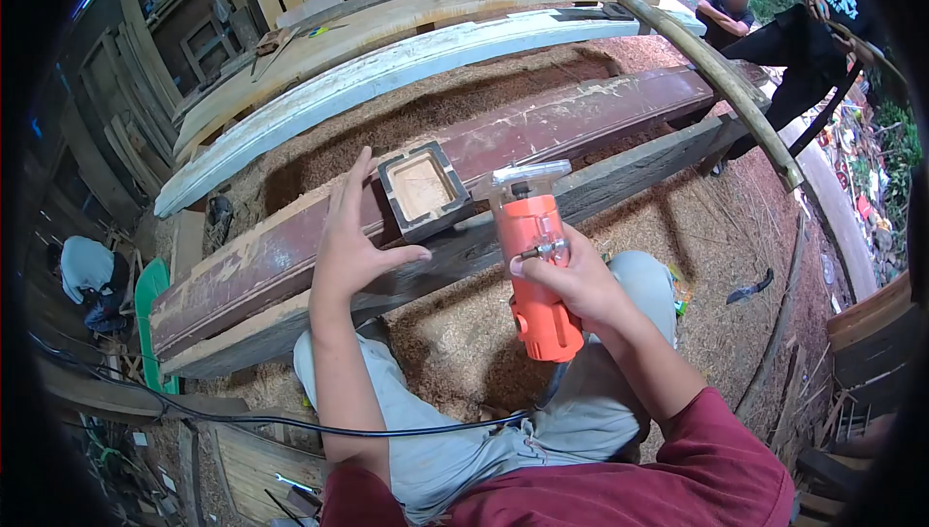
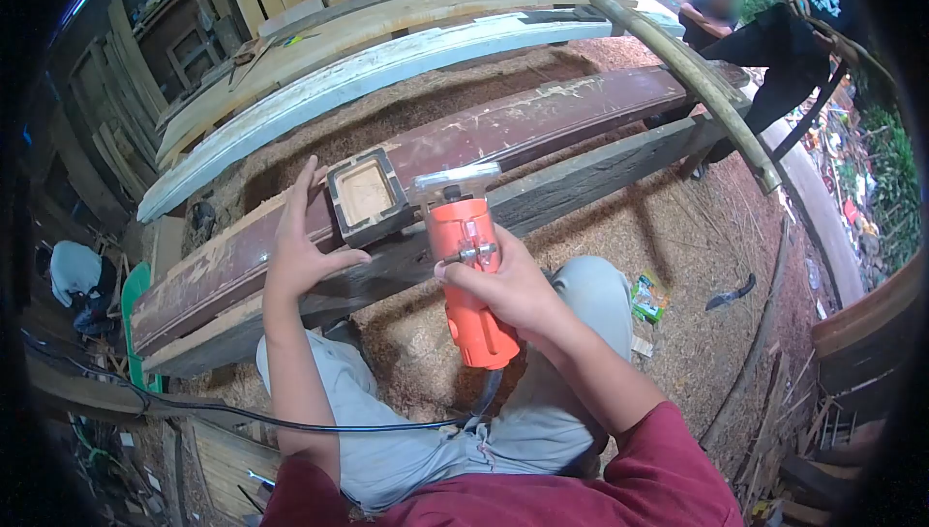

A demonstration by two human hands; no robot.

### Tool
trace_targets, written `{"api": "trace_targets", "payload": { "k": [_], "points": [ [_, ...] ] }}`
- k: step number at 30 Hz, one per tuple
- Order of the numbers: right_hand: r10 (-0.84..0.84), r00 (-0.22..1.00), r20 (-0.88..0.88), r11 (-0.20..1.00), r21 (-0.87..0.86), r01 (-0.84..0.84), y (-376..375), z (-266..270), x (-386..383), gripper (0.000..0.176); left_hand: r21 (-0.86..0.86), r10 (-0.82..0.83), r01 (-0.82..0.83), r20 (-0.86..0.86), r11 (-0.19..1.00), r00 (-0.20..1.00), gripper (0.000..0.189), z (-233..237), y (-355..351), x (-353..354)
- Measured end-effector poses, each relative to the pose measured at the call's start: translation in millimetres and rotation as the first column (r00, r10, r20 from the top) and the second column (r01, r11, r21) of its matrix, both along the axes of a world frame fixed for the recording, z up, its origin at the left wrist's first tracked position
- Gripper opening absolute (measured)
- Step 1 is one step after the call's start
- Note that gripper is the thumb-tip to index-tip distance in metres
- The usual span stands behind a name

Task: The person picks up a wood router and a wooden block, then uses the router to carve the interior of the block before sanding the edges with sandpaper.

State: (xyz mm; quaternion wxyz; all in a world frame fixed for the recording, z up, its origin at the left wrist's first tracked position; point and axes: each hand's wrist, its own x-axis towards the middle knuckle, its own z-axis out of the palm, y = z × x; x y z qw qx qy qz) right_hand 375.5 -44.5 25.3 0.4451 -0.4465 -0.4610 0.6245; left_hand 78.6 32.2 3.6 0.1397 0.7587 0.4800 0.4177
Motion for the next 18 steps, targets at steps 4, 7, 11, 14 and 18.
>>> {"api": "trace_targets", "payload": {
  "k": [4,7,11,14,18],
  "points": [
    [0.003,1.000,0.016,1.000,0.005,-0.003,-1,0,2,0.043,0.011,0.019,-0.019,-0.017,1.000,1.000,0.140,-7,6,2],
    [0.017,1.000,0.008,1.000,0.006,-0.017,-6,2,4,0.044,-0.020,0.067,-0.068,-0.020,0.998,0.998,0.140,-1,1,8],
    [0.054,0.996,0.067,0.998,0.023,-0.056,-10,2,8,0.046,0.033,0.148,-0.145,-0.121,0.989,0.982,0.142,-2,0,14],
    [0.080,0.989,0.127,0.996,0.022,-0.084,-13,-1,9,0.048,0.021,0.133,-0.131,-0.141,0.991,0.981,0.144,3,-2,13],
    [0.126,0.988,0.090,0.991,-0.046,-0.122,-17,-6,6,0.049,-0.078,0.085,-0.089,-0.049,0.993,0.995,0.145,-1,3,4]
  ]
}}
